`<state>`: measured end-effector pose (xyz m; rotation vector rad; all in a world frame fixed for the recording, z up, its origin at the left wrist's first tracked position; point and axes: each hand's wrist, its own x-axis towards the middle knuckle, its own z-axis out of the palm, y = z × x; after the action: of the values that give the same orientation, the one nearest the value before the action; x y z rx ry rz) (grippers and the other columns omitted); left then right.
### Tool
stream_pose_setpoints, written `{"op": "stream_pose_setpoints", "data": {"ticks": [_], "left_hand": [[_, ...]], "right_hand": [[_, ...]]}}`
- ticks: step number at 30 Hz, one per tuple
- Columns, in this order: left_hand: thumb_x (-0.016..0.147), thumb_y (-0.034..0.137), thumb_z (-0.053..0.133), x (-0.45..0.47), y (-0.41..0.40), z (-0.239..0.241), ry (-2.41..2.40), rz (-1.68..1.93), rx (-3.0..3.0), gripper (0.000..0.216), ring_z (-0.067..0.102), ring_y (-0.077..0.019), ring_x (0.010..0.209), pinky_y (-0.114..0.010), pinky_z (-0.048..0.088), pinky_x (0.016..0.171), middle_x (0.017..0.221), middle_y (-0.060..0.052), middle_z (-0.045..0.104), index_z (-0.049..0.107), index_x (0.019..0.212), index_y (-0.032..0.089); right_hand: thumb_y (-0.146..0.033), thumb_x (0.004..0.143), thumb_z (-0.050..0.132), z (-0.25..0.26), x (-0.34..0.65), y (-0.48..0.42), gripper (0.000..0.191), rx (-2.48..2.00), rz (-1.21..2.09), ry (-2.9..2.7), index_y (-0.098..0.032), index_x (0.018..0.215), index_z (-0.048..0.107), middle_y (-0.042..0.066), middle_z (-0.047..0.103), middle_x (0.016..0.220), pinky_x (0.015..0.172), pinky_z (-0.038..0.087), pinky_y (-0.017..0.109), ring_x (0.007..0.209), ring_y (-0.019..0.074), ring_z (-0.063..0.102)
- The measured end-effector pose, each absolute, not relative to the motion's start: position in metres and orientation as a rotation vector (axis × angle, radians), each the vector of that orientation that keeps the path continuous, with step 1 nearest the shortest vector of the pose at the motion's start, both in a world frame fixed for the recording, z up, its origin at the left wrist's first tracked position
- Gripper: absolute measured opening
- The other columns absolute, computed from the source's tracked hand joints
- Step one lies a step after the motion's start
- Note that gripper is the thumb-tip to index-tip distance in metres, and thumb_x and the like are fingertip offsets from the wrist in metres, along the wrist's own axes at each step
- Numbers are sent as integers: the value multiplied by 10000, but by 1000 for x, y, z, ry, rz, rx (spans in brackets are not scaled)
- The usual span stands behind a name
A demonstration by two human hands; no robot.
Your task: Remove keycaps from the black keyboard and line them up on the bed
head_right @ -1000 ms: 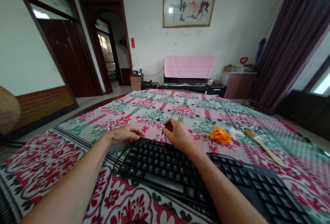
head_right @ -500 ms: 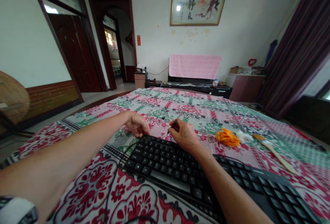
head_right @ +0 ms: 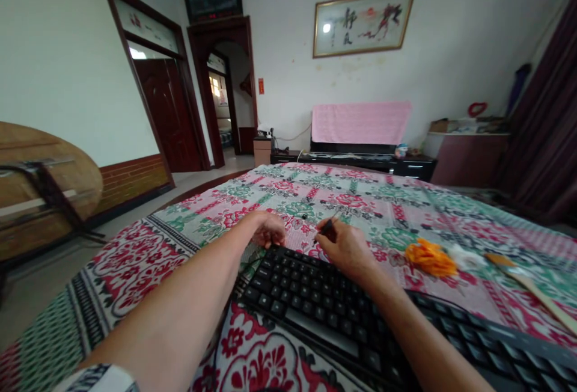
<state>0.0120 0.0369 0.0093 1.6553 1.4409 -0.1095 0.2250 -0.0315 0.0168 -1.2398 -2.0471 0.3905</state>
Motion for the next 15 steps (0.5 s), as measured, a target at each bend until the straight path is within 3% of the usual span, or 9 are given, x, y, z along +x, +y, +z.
{"op": "stream_pose_setpoints", "data": {"ticks": [15], "left_hand": [[549,201,577,-5,18,-3,1417,228,1526,191,491,-63,435,-166,295,386,605,18,585,674,712,171]], "right_hand": [[-218,680,523,14,184,-40,178,-1144,559,-2038,-160,825,608,21,648,661,574,430,231,599,128,581]]}}
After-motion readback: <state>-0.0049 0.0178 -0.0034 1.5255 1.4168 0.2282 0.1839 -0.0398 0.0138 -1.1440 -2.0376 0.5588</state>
